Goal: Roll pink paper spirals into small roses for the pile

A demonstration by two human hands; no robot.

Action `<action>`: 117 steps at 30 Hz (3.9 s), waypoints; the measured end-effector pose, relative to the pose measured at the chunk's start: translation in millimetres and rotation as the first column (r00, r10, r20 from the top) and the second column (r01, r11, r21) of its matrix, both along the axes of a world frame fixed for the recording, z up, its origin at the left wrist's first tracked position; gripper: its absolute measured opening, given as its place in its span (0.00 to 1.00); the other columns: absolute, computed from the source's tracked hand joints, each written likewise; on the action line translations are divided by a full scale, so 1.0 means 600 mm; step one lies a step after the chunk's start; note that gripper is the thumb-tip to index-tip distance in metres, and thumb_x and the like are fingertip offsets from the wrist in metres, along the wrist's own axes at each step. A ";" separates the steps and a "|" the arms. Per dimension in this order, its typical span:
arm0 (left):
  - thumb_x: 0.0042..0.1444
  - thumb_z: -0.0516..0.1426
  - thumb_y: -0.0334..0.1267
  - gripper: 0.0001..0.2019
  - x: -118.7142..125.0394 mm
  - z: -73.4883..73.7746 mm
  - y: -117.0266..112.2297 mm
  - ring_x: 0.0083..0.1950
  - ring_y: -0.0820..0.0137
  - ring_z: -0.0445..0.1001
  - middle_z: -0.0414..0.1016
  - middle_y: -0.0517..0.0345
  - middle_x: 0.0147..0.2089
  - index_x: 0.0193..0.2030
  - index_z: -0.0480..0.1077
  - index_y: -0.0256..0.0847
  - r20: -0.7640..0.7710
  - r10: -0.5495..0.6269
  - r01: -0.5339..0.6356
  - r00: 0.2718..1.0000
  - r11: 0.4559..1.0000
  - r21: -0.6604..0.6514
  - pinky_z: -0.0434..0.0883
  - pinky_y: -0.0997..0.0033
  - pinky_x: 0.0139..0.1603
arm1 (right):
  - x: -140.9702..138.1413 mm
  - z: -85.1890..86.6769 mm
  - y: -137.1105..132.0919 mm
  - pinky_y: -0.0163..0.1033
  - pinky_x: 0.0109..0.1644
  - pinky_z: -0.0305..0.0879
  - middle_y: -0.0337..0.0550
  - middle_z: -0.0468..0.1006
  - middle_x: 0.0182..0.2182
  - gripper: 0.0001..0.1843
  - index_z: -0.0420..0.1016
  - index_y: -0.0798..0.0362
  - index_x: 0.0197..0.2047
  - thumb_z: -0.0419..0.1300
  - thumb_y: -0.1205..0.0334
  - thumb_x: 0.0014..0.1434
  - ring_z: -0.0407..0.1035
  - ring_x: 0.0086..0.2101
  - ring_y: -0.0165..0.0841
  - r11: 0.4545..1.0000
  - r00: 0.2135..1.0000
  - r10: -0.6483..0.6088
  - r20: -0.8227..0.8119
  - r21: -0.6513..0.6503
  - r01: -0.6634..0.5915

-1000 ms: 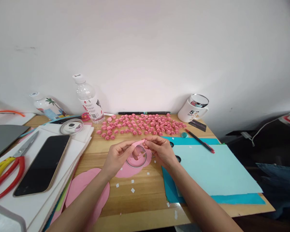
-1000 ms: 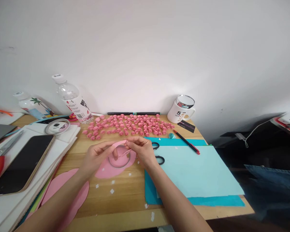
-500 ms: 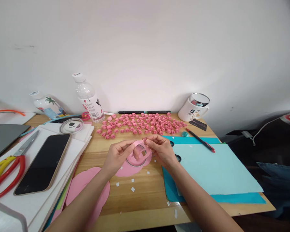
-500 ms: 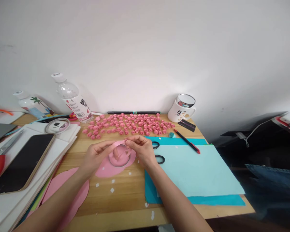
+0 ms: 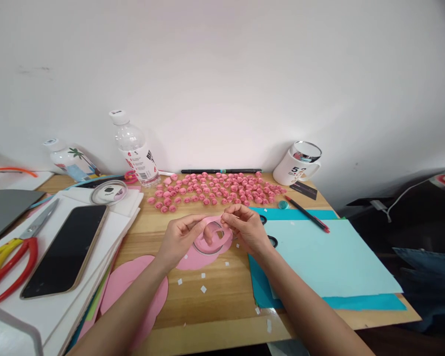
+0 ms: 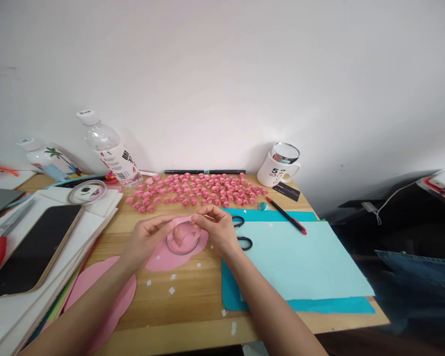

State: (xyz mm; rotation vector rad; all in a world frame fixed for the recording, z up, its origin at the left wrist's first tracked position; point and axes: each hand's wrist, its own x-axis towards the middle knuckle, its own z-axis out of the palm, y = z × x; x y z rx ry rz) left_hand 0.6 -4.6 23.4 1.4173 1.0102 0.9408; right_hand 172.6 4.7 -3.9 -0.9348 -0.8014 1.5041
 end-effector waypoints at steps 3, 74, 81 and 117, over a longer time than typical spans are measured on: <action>0.57 0.53 0.39 0.14 0.001 0.000 0.000 0.27 0.73 0.70 0.73 0.59 0.24 0.46 0.73 0.36 0.004 -0.003 0.003 1.000 1.000 -0.006 0.68 0.73 0.34 | 0.000 -0.003 0.001 0.29 0.25 0.62 0.34 0.77 0.21 0.09 0.74 0.52 0.25 0.71 0.63 0.39 0.66 0.21 0.23 1.000 1.000 -0.016 -0.020 0.009 0.016; 0.55 0.55 0.40 0.14 0.001 0.000 0.000 0.26 0.72 0.72 0.73 0.58 0.24 0.44 0.73 0.36 0.067 0.036 -0.035 0.997 0.999 -0.004 0.69 0.70 0.34 | -0.001 -0.003 0.001 0.32 0.30 0.65 0.37 0.77 0.23 0.10 0.76 0.52 0.28 0.69 0.58 0.42 0.69 0.24 0.27 1.000 1.000 0.002 -0.020 -0.012 -0.002; 0.56 0.55 0.38 0.12 0.001 -0.003 0.000 0.27 0.73 0.72 0.73 0.59 0.24 0.43 0.73 0.36 0.094 0.054 -0.054 0.994 0.999 -0.010 0.69 0.71 0.35 | 0.000 -0.006 0.001 0.33 0.34 0.68 0.40 0.80 0.26 0.12 0.77 0.52 0.33 0.69 0.59 0.43 0.73 0.27 0.29 0.999 0.999 0.005 -0.032 -0.037 -0.006; 0.56 0.54 0.38 0.12 0.001 -0.003 0.000 0.29 0.73 0.72 0.74 0.59 0.24 0.43 0.73 0.35 0.040 0.038 -0.038 0.998 0.999 0.016 0.68 0.73 0.36 | -0.002 -0.009 0.000 0.30 0.30 0.65 0.36 0.77 0.23 0.07 0.76 0.53 0.27 0.68 0.60 0.44 0.69 0.24 0.25 0.999 0.999 0.031 -0.040 0.011 -0.030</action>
